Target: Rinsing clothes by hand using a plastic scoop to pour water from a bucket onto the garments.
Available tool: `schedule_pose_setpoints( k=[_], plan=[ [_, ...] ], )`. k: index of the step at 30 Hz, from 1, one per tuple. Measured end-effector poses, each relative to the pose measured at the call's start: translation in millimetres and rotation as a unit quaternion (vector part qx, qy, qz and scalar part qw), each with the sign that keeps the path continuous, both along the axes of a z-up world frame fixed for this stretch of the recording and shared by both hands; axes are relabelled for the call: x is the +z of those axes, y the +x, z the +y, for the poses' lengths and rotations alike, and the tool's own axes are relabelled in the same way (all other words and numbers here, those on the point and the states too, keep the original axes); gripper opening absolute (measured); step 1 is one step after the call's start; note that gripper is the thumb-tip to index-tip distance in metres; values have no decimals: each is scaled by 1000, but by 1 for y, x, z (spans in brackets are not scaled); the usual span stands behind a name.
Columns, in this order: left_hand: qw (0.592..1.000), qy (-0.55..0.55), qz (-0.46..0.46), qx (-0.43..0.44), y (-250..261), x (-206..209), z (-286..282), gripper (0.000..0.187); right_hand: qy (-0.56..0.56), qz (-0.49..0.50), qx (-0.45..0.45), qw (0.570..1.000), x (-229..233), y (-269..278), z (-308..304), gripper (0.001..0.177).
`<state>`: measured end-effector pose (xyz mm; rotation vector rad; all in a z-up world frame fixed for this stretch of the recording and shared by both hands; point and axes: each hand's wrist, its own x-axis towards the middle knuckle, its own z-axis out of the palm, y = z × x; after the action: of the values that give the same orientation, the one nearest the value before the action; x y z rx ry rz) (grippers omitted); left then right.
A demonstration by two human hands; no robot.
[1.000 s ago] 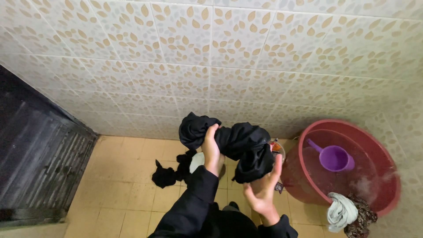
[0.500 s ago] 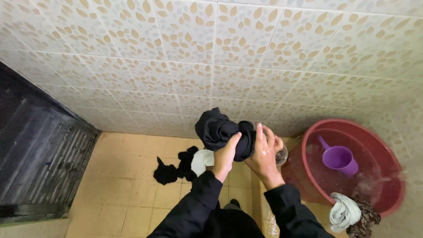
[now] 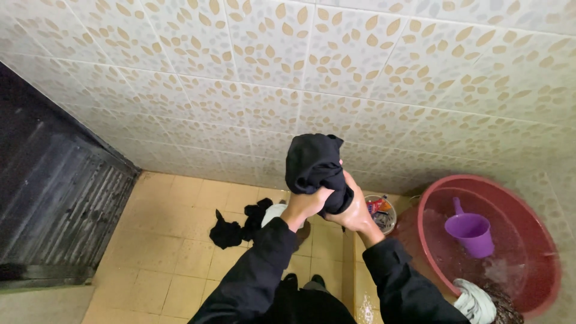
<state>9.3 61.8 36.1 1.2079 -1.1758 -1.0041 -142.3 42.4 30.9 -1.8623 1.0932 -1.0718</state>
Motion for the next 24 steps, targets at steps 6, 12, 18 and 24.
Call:
schedule_pose_setpoints(
  k=[6, 12, 18, 24],
  plan=[
    [995, 3, -70, -65, 17, -34, -42, 36, 69, -215, 234, 945, 15, 16, -29, 41],
    [993, -8, -62, -98, 32, -28, -55, 39, 228, -280, 279, 890, -95, 8, -54, 46],
    [992, -24, -29, -118, 36, -45, -63, 38, 351, -308, 278, 840, -188, -6, -65, 51],
    [991, -13, 29, -132, 46, -125, -79, 35, 422, -291, 252, 821, -268, -28, -81, 48]
  ],
)
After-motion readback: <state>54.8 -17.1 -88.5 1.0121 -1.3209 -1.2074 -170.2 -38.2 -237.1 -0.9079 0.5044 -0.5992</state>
